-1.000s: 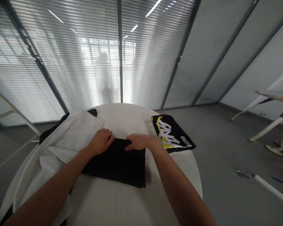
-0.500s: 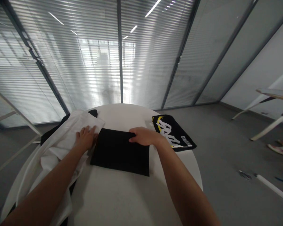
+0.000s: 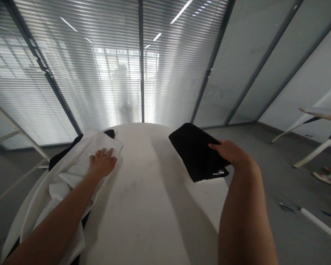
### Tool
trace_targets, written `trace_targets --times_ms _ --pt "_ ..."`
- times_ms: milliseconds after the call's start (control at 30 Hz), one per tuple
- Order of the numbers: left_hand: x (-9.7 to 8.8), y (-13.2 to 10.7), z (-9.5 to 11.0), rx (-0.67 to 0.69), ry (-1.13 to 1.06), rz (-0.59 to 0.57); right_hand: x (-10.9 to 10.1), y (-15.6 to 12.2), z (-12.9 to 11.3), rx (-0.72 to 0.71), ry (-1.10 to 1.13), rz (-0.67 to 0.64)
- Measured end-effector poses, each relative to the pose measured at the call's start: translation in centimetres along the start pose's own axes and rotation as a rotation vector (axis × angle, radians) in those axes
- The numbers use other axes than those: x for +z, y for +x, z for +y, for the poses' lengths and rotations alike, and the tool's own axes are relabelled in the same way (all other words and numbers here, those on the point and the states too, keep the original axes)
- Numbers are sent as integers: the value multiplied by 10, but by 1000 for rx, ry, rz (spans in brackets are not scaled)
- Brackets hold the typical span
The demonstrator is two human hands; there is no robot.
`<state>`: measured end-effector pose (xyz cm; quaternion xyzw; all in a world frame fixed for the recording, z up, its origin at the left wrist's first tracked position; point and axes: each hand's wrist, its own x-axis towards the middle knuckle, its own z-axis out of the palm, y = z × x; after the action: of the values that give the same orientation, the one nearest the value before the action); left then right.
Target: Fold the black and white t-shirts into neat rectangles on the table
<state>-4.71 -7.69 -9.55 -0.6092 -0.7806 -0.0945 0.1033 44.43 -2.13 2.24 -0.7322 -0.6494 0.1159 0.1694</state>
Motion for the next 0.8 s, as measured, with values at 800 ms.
trace_targets --times_ms 800 --pt "1 0 -1 22 17 30 141 14 -68 -136 -389 125"
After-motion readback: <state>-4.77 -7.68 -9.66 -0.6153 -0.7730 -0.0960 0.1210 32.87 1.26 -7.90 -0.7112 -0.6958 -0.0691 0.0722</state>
